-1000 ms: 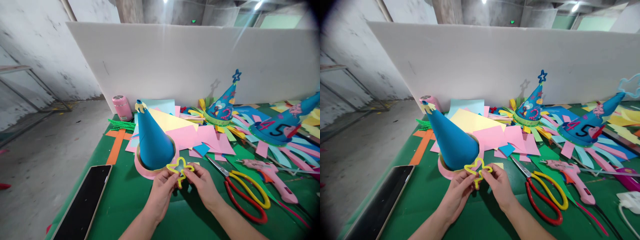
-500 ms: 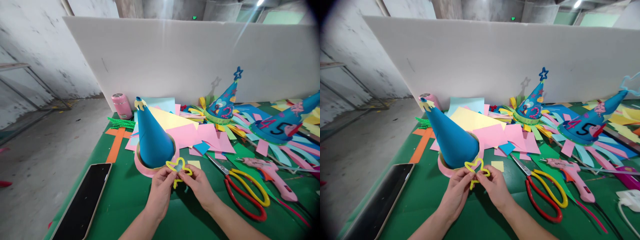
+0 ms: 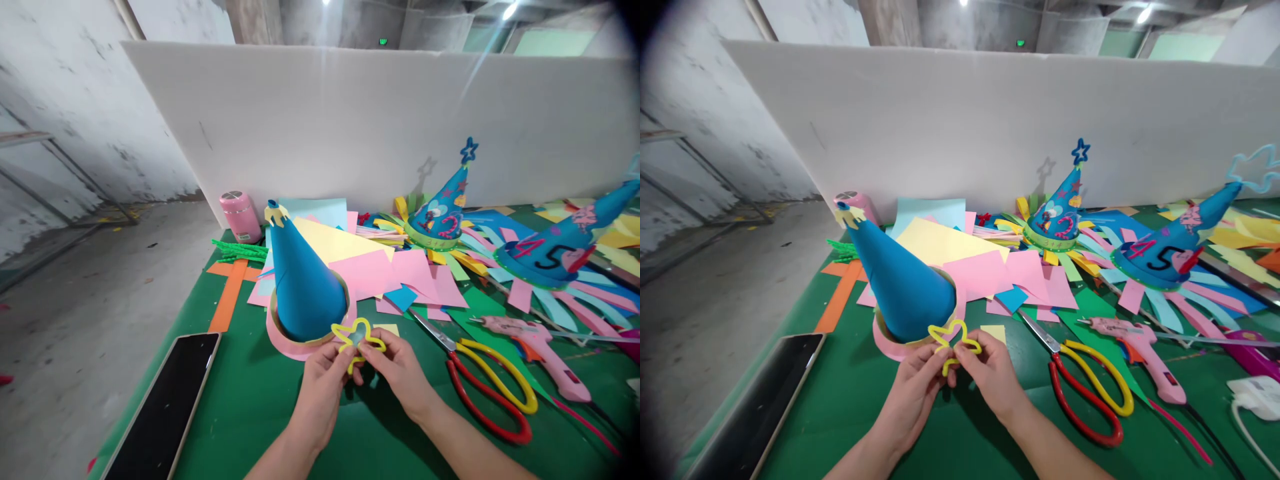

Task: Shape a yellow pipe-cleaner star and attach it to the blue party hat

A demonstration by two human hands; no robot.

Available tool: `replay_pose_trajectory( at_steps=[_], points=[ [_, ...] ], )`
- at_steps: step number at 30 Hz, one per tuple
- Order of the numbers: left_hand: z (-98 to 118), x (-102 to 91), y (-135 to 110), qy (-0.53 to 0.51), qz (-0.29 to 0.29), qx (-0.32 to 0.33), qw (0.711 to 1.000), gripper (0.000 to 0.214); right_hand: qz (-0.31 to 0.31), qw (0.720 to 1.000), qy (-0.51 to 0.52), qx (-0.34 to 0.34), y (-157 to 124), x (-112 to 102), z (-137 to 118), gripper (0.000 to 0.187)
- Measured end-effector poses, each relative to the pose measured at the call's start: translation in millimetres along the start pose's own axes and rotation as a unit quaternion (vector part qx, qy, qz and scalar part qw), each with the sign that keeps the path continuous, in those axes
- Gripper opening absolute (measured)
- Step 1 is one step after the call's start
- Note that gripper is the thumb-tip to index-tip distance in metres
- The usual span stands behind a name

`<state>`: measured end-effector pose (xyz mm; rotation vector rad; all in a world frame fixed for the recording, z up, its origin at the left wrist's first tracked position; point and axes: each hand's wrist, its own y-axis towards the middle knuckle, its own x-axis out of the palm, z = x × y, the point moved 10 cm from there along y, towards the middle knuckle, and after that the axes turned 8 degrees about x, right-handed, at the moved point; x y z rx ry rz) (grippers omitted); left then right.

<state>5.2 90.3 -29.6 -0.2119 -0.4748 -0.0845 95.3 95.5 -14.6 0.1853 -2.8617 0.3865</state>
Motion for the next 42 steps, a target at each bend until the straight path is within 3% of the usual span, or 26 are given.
replay_pose_trajectory(
  at_steps=[8, 15, 20, 27, 33, 42],
  points=[
    [-4.6, 1.7, -0.7, 0.09, -0.04, 0.015, 0.995, 0.019, -0.019, 0.998, 0.052, 0.017, 2.2, 5.6, 3.5, 0.022],
    [12.2, 11.2, -2.8, 0.218, -0.06, 0.08, 0.971, 0.028, -0.009, 0.996, 0.082, 0.028, 3.1, 3.9, 2.7, 0.025],
    [17.0, 13.8, -4.6, 0.253, -0.068, 0.103, 0.96, 0.027, -0.002, 0.994, 0.096, 0.046, 3.0, 3.1, 8.6, 0.023],
    [-7.6, 3.6, -1.8, 0.145, -0.059, 0.028, 0.987, 0.022, -0.028, 0.996, 0.078, 0.036, 2.8, 3.3, -0.4, 0.021],
    [-11.8, 8.8, -5.7, 0.124, -0.064, -0.003, 0.99, 0.02, 0.073, 0.995, -0.037, -0.054, 3.4, -22.8, -21.4, 0.019],
    [-6.5, -1.7, -1.8, 0.035, -0.019, 0.015, 0.999, 0.014, 0.025, 0.995, -0.087, -0.047, 1.1, -9.9, -21.9, 0.023]
  ],
)
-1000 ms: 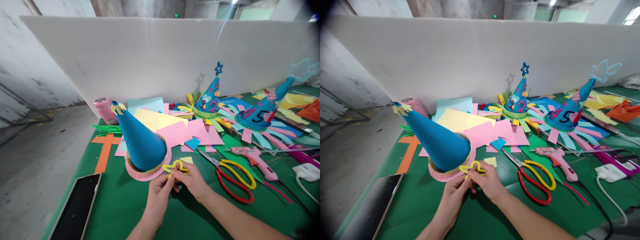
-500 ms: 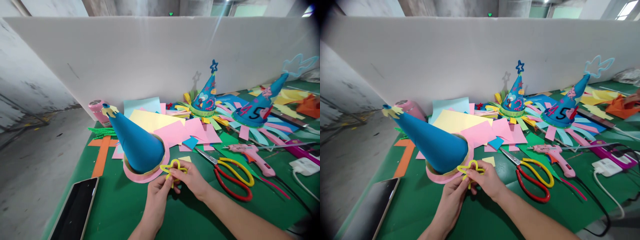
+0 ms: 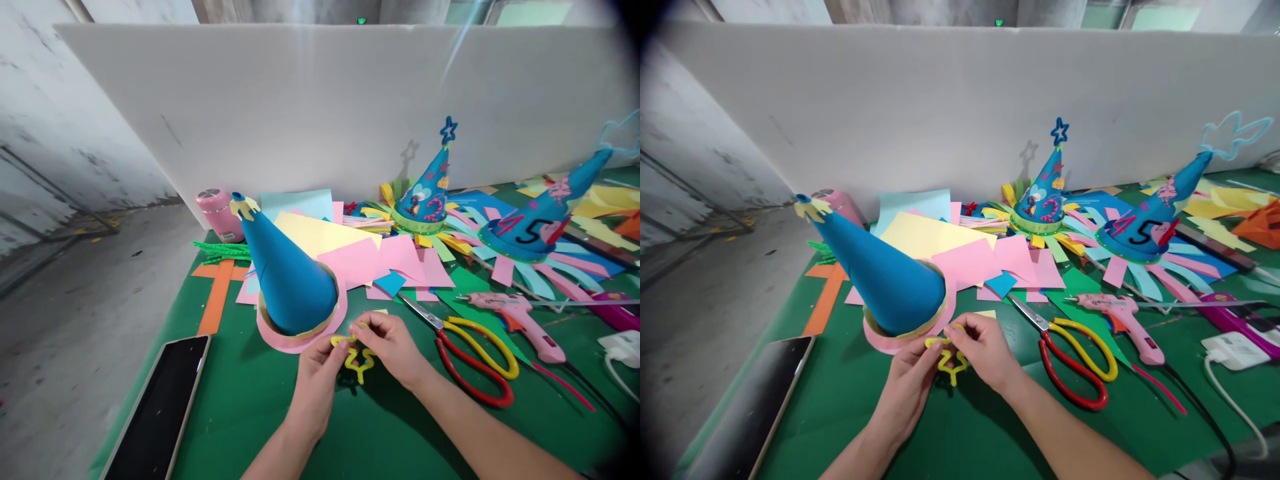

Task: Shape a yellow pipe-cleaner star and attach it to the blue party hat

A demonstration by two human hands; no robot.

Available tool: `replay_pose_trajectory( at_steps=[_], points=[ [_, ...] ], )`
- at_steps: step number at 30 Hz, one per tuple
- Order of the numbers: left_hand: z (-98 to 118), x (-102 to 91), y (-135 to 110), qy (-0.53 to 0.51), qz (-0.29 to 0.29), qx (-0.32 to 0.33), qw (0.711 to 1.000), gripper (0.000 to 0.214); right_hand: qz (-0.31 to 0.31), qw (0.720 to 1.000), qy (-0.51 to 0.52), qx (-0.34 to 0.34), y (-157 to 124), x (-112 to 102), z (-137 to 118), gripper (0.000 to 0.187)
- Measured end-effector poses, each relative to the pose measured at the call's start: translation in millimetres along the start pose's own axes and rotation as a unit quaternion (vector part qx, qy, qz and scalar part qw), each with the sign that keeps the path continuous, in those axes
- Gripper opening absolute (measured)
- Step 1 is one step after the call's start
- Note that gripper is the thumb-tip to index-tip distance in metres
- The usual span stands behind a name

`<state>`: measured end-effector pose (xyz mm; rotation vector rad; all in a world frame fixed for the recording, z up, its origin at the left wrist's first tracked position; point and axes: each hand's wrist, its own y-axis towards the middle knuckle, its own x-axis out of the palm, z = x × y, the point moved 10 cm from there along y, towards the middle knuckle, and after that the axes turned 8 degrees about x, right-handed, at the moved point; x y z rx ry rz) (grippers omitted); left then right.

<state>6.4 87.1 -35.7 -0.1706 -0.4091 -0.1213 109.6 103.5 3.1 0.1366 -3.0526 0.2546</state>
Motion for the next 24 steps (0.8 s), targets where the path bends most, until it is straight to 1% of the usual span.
replay_pose_trajectory(
  at_steps=[2, 4, 7, 9, 11, 14, 16, 20, 24],
  points=[
    [-1.7, -2.0, 0.3, -0.015, 0.01, -0.008, 1.0, 0.013, -0.006, 1.0, 0.003, 0.006, -0.2, 0.2, 1.6, 0.021],
    [-3.0, -2.2, 0.4, -0.04, 0.019, -0.02, 0.999, 0.012, 0.002, 0.999, 0.028, 0.031, 0.9, -3.7, 7.6, 0.023],
    [-2.0, -3.3, 1.1, -0.066, 0.037, -0.028, 0.997, 0.013, 0.028, 0.994, 0.078, 0.073, 2.7, -12.5, 18.6, 0.032],
    [-1.4, -4.9, 1.6, -0.071, 0.046, -0.027, 0.996, 0.012, 0.035, 0.991, 0.094, 0.084, 3.2, -15.1, 21.4, 0.037],
    [-2.1, -6.0, 1.8, -0.073, 0.048, -0.028, 0.996, 0.012, 0.025, 0.994, 0.079, 0.076, 3.0, -12.7, 18.7, 0.035],
    [-2.9, -3.0, 2.1, -0.072, 0.028, -0.028, 0.997, 0.012, -0.028, 0.998, 0.028, 0.042, 1.4, 0.9, 10.1, 0.021],
    [-2.4, -0.4, 2.0, -0.069, 0.015, -0.028, 0.997, 0.013, -0.049, 0.998, 0.0, 0.027, 0.2, 7.3, 7.3, 0.017],
    [0.1, -1.2, 1.2, -0.063, 0.023, -0.024, 0.997, 0.012, -0.039, 0.998, -0.036, 0.02, 0.9, 7.1, 8.7, 0.021],
    [1.7, -4.1, 0.7, -0.042, 0.032, -0.019, 0.998, 0.012, -0.043, 0.998, -0.052, 0.02, 1.5, 6.9, 10.3, 0.023]
  ],
)
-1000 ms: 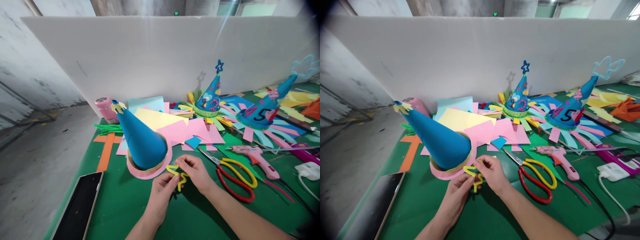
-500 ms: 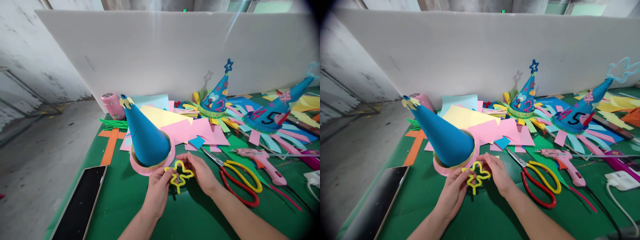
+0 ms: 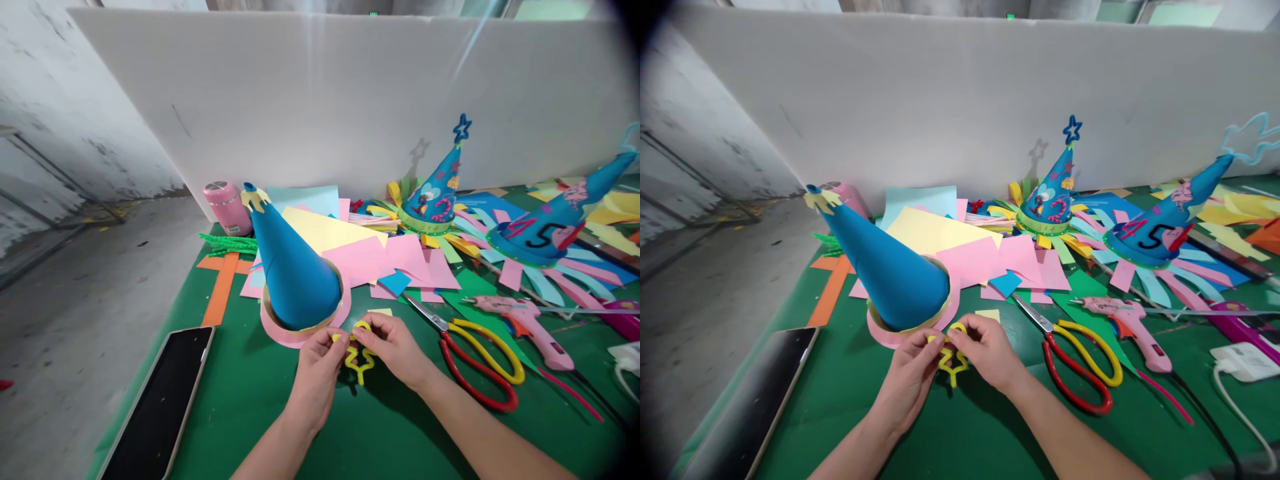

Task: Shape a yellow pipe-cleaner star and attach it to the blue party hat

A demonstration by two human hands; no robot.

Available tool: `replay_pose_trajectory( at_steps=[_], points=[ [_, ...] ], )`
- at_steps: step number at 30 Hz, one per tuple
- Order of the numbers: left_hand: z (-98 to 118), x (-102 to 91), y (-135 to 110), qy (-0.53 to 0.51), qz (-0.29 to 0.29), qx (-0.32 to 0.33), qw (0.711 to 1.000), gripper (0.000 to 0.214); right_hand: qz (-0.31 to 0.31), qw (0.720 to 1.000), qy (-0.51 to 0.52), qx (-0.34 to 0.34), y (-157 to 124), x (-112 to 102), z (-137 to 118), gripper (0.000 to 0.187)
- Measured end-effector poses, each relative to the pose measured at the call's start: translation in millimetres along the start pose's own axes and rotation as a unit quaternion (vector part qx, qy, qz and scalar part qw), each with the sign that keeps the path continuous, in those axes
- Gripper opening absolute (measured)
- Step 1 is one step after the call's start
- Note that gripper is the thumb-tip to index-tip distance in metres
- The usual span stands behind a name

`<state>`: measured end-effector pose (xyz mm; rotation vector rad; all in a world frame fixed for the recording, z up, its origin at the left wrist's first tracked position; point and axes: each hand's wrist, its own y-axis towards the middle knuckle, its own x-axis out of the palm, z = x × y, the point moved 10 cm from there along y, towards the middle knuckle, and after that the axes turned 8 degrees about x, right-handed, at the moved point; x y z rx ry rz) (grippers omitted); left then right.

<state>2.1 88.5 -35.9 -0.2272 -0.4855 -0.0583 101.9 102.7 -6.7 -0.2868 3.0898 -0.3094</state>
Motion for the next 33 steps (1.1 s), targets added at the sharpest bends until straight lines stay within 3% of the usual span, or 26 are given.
replay_pose_trajectory(
  at_steps=[17, 22, 26, 33],
  points=[
    [11.6, 0.2, 2.0, 0.149, -0.019, 0.033, 0.988, 0.014, -0.002, 0.998, 0.039, 0.042, -3.0, 2.3, 6.2, 0.027],
    [27.4, 5.9, 3.2, 0.246, -0.05, 0.094, 0.963, 0.011, 0.007, 0.998, 0.044, 0.042, -2.7, -0.2, 3.6, 0.029],
    [19.6, 0.4, 5.2, 0.187, -0.043, 0.05, 0.98, 0.014, 0.001, 0.992, 0.107, 0.069, -2.5, -3.7, 9.5, 0.024],
    [14.6, -5.9, 6.3, 0.11, -0.015, 0.017, 0.994, 0.018, 0.058, 0.977, 0.183, 0.093, -0.2, -22.8, 20.7, 0.033]
  ],
)
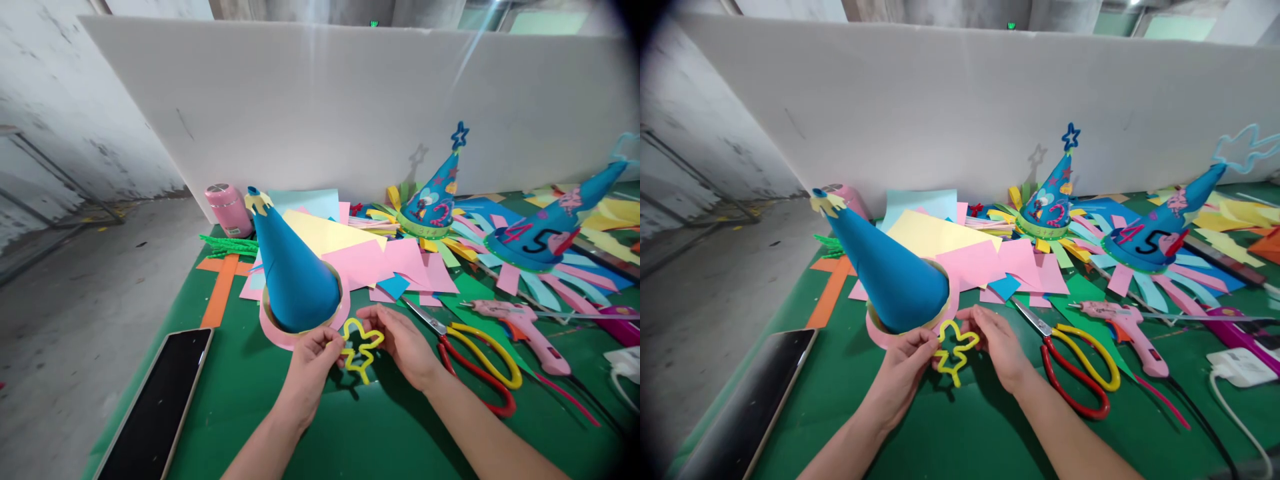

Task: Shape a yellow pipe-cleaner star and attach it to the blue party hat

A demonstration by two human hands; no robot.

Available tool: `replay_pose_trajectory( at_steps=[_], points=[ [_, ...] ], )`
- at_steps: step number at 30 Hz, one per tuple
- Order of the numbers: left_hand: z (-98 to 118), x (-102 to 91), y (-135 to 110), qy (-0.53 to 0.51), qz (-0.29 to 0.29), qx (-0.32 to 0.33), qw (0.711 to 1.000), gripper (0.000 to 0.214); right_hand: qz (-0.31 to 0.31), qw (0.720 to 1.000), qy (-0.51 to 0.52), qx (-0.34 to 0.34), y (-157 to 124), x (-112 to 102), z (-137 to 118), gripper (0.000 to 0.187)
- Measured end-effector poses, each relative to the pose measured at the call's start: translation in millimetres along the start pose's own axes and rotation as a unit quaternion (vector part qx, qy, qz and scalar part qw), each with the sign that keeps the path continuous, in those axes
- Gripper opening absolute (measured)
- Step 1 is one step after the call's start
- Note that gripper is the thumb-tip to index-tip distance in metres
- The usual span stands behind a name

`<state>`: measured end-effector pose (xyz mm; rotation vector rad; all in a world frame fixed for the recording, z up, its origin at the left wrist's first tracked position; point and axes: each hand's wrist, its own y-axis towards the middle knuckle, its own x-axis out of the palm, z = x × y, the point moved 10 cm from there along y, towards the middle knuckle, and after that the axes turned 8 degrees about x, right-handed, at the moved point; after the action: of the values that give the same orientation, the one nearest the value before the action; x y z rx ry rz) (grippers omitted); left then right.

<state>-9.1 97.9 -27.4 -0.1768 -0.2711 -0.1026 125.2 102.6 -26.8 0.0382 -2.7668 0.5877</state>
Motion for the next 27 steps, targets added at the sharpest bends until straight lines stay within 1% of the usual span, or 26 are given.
replay_pose_trajectory(
  at_steps=[6, 8, 10, 13, 16, 18, 22, 24, 27],
  points=[
    [1.9, 0.5, -0.3, -0.011, 0.003, -0.003, 1.0, 0.018, 0.006, 1.0, -0.014, 0.003, 1.1, -2.0, -0.4, 0.036],
    [1.8, -0.4, 0.1, -0.015, 0.005, -0.003, 1.0, 0.018, 0.017, 0.999, -0.039, -0.005, 0.8, -4.9, -2.9, 0.036],
    [0.9, -1.1, 0.5, -0.022, 0.006, -0.004, 1.0, 0.019, 0.021, 0.996, -0.084, -0.029, -0.5, -5.1, -8.8, 0.036],
    [-1.3, -0.6, 0.7, -0.029, 0.003, -0.007, 1.0, 0.018, -0.011, 0.986, -0.156, -0.064, -4.3, 5.6, -15.7, 0.032],
    [-1.5, 2.1, 0.2, -0.028, -0.005, -0.005, 1.0, 0.017, -0.045, 0.979, -0.186, -0.072, -7.5, 18.0, -14.5, 0.027],
    [-0.8, 3.7, -0.4, -0.031, -0.008, -0.005, 0.999, 0.016, -0.04, 0.979, -0.187, -0.077, -8.1, 20.2, -14.1, 0.026],
    [3.4, 2.8, -0.2, -0.036, -0.005, 0.001, 0.999, 0.019, -0.013, 0.987, -0.147, -0.065, -5.1, 12.8, -12.8, 0.026],
    [6.4, 0.2, 0.7, -0.024, -0.001, 0.016, 1.0, 0.023, -0.005, 0.989, -0.135, -0.057, -3.5, 8.4, -12.8, 0.027],
    [6.2, -3.6, 2.3, 0.003, 0.003, 0.027, 1.0, 0.023, 0.003, 0.99, -0.128, -0.053, -2.8, 3.9, -14.5, 0.027]
  ],
)
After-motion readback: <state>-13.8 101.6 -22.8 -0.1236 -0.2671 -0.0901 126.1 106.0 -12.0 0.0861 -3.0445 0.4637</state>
